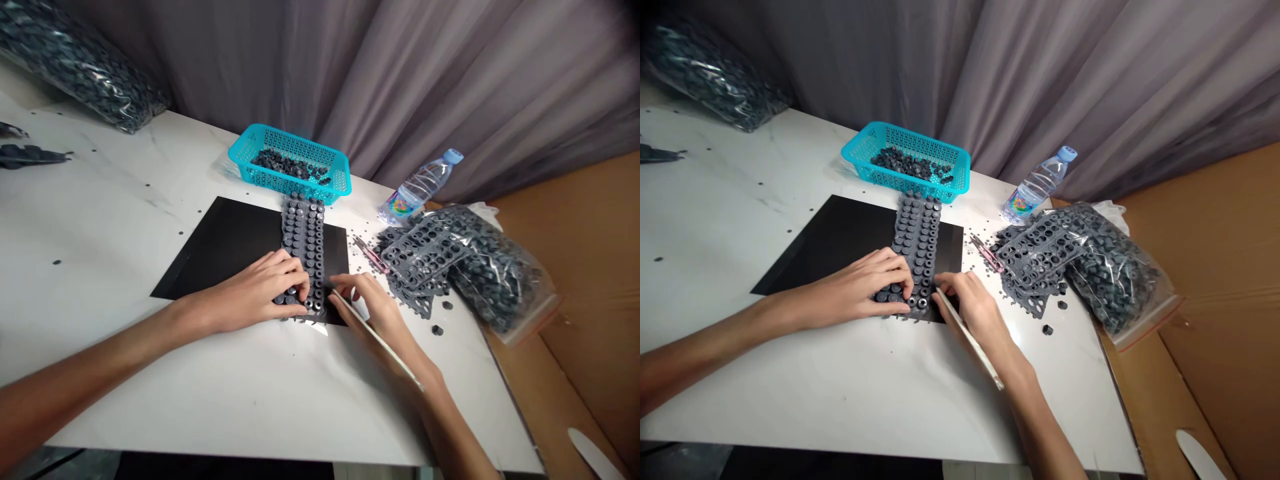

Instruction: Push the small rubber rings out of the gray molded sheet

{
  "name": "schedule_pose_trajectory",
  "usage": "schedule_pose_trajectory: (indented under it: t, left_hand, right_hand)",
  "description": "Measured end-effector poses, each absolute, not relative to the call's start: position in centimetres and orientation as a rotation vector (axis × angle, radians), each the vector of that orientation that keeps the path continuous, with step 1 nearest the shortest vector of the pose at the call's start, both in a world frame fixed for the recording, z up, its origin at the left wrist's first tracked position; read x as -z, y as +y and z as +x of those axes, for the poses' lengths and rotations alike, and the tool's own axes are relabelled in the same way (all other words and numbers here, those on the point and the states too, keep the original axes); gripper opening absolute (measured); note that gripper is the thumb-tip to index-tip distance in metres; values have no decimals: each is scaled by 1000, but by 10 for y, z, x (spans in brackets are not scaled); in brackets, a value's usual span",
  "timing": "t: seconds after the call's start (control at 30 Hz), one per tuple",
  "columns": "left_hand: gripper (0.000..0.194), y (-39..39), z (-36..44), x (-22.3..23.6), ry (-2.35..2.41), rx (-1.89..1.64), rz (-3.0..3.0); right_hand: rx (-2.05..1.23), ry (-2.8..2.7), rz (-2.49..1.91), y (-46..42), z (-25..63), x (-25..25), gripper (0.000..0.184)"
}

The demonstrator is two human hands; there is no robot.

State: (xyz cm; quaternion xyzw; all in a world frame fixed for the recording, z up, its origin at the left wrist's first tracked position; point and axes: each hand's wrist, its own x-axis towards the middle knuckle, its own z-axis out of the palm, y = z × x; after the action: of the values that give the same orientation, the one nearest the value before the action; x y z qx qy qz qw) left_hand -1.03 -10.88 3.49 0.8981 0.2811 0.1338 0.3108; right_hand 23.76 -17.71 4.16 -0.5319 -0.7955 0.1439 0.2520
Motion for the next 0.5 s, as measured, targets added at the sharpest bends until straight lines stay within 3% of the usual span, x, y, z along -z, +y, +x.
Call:
schedule_pose_trajectory:
  t: [0.13,0.5]
  left_hand:
    - [19,-109,-9,-37,740,-355,2362]
    - [19,-108,-11,-37,728,-355,2363]
  right_hand:
    - [-465,-2200,-1277,-180,234,-40,9]
    - [-599,-2305,-1057,-175,242,-36,11]
